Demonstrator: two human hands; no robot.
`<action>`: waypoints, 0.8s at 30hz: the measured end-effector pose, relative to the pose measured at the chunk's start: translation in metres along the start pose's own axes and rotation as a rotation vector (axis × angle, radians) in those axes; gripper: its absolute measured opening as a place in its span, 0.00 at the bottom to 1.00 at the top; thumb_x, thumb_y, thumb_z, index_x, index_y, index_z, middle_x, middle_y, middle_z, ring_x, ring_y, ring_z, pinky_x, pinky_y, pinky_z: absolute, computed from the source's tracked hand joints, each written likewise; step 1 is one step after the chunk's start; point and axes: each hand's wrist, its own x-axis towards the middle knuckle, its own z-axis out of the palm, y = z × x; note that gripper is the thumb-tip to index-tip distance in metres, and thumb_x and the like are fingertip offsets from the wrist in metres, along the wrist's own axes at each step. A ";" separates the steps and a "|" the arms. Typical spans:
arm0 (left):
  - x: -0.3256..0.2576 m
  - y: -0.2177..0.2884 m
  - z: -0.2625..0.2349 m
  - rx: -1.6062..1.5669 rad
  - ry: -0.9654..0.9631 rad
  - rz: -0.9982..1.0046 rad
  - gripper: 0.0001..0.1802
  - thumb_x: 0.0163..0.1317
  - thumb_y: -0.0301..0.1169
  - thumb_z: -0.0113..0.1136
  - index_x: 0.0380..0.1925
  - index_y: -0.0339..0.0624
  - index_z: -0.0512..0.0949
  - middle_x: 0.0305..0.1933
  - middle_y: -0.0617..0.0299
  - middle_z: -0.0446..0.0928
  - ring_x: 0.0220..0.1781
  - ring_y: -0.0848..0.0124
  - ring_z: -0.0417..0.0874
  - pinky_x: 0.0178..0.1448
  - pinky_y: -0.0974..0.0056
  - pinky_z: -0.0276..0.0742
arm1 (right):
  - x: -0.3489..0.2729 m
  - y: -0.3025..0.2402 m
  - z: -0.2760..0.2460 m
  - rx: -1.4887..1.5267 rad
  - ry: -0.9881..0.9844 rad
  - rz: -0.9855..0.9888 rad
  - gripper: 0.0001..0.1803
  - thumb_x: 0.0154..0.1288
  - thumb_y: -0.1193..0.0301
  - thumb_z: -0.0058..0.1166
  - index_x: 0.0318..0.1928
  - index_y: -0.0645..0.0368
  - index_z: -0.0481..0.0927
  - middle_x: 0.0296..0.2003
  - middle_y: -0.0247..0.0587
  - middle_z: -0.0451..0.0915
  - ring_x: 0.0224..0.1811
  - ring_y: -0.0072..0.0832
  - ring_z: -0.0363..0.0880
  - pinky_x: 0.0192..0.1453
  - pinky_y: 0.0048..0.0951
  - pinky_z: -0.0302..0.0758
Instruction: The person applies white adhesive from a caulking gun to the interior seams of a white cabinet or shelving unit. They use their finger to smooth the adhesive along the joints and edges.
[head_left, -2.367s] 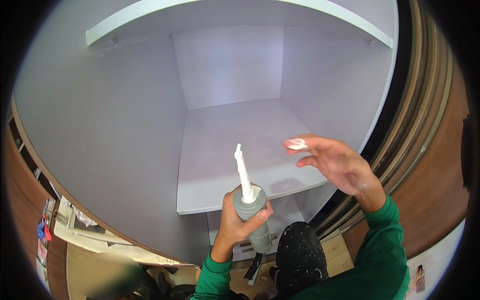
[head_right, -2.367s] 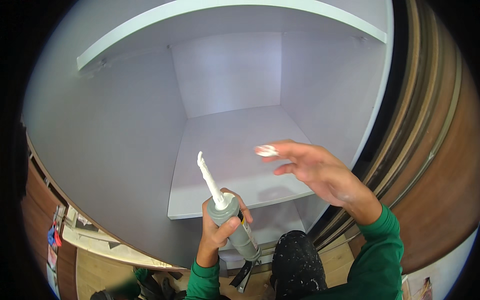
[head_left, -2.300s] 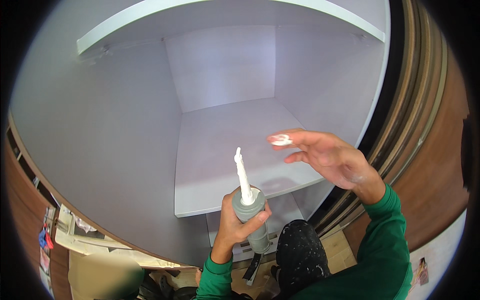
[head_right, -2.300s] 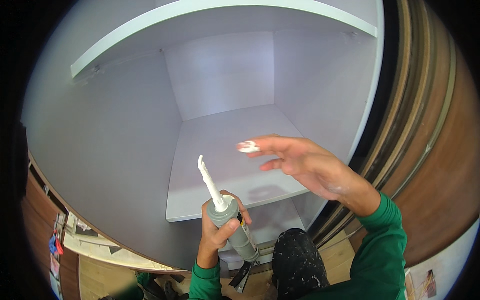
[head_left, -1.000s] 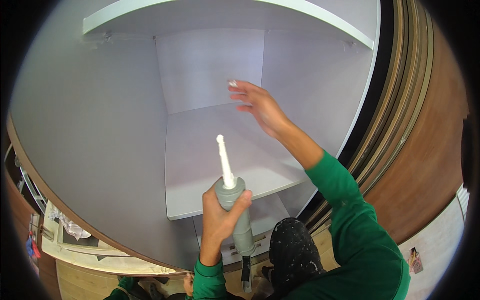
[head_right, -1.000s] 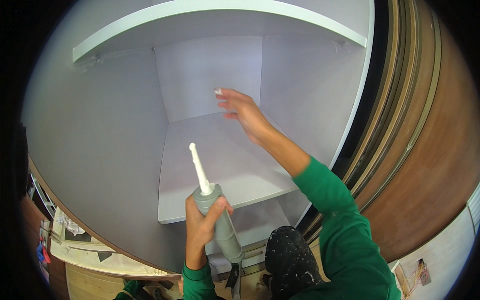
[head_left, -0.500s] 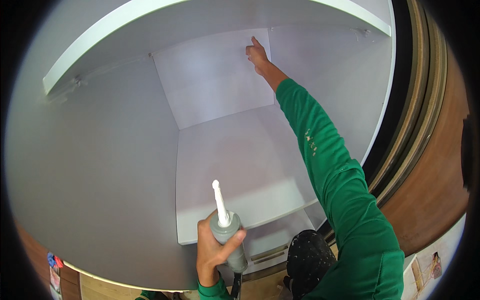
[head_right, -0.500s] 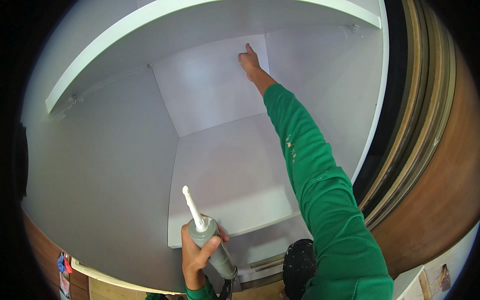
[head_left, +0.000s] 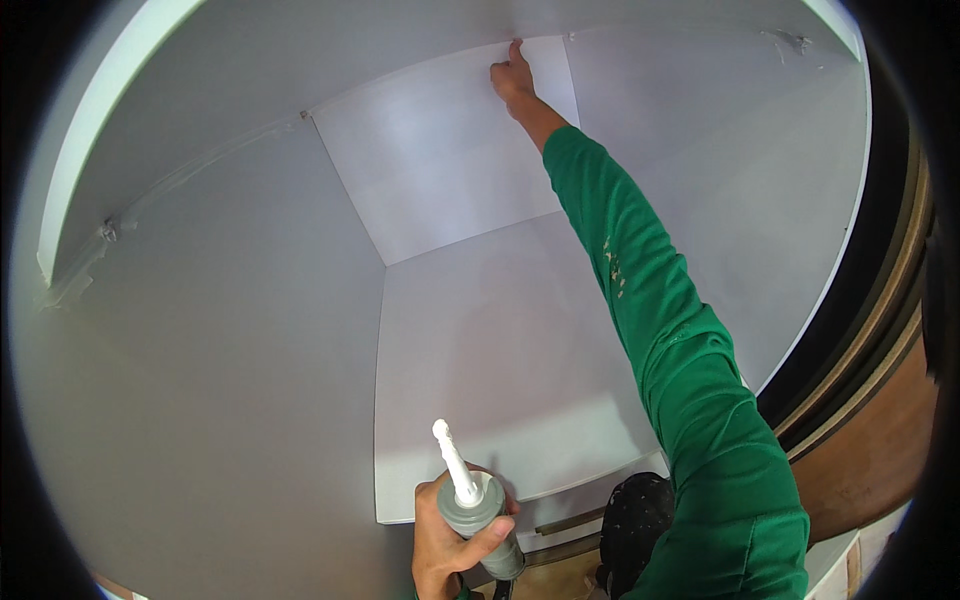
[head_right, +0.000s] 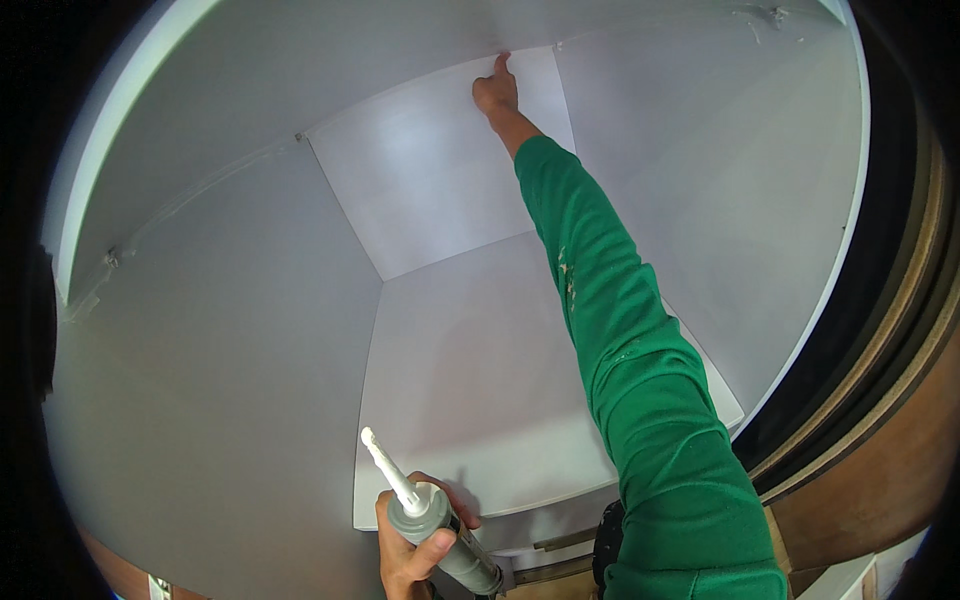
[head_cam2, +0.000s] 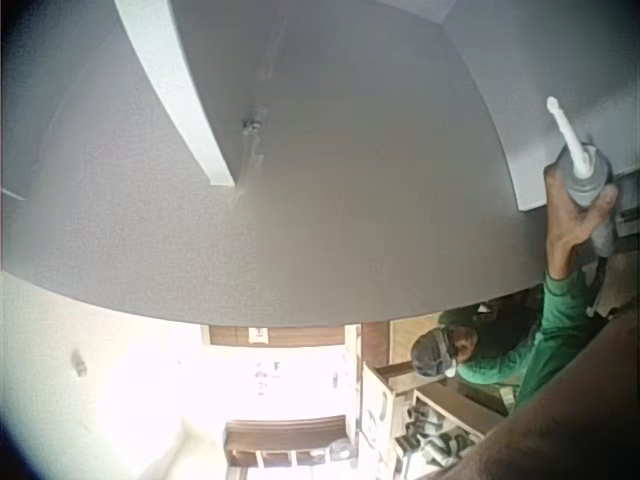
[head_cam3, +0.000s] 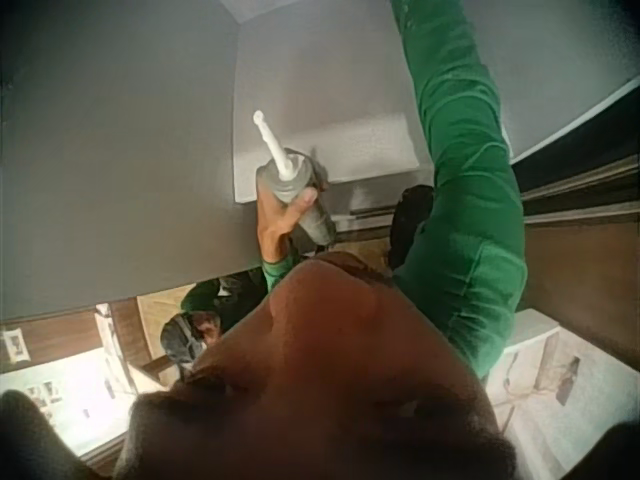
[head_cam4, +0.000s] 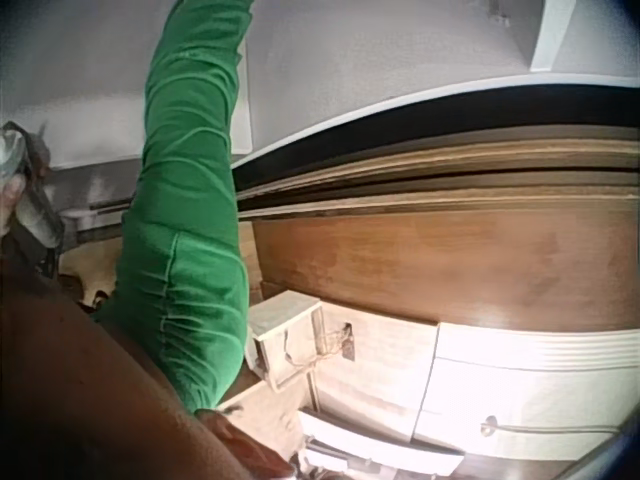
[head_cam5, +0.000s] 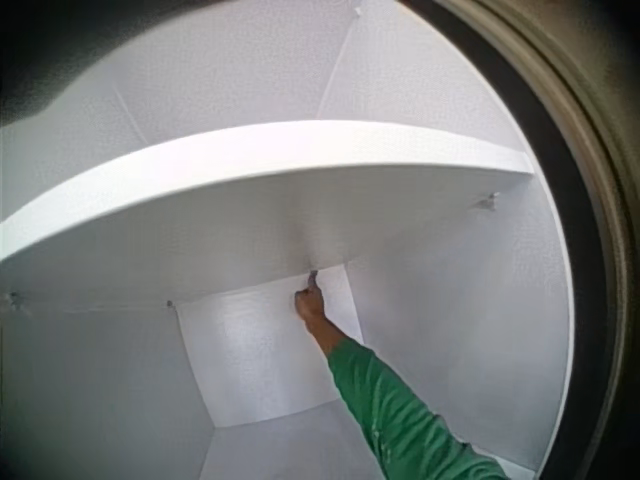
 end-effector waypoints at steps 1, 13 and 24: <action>0.001 -0.001 0.001 -0.009 -0.008 -0.003 0.37 0.49 0.56 0.77 0.35 0.29 0.76 0.25 0.53 0.79 0.29 0.61 0.86 0.34 0.57 0.81 | 0.003 0.003 -0.001 -0.042 0.025 -0.006 0.53 0.59 0.74 0.48 0.84 0.53 0.41 0.45 0.53 0.86 0.46 0.40 0.86 0.57 0.35 0.80; 0.004 0.000 -0.009 0.041 -0.039 -0.004 0.20 0.51 0.41 0.79 0.33 0.38 0.82 0.27 0.59 0.86 0.30 0.69 0.89 0.38 0.65 0.82 | -0.057 -0.048 0.037 -0.141 0.103 0.090 0.57 0.59 0.69 0.52 0.83 0.58 0.32 0.25 0.40 0.89 0.41 0.35 0.91 0.54 0.32 0.82; 0.000 -0.002 -0.010 0.081 0.007 -0.069 0.25 0.47 0.45 0.79 0.33 0.36 0.80 0.26 0.58 0.84 0.29 0.68 0.87 0.37 0.64 0.81 | -0.098 -0.065 0.105 0.061 0.059 0.062 0.60 0.58 0.69 0.54 0.82 0.59 0.28 0.21 0.41 0.87 0.34 0.36 0.90 0.52 0.30 0.82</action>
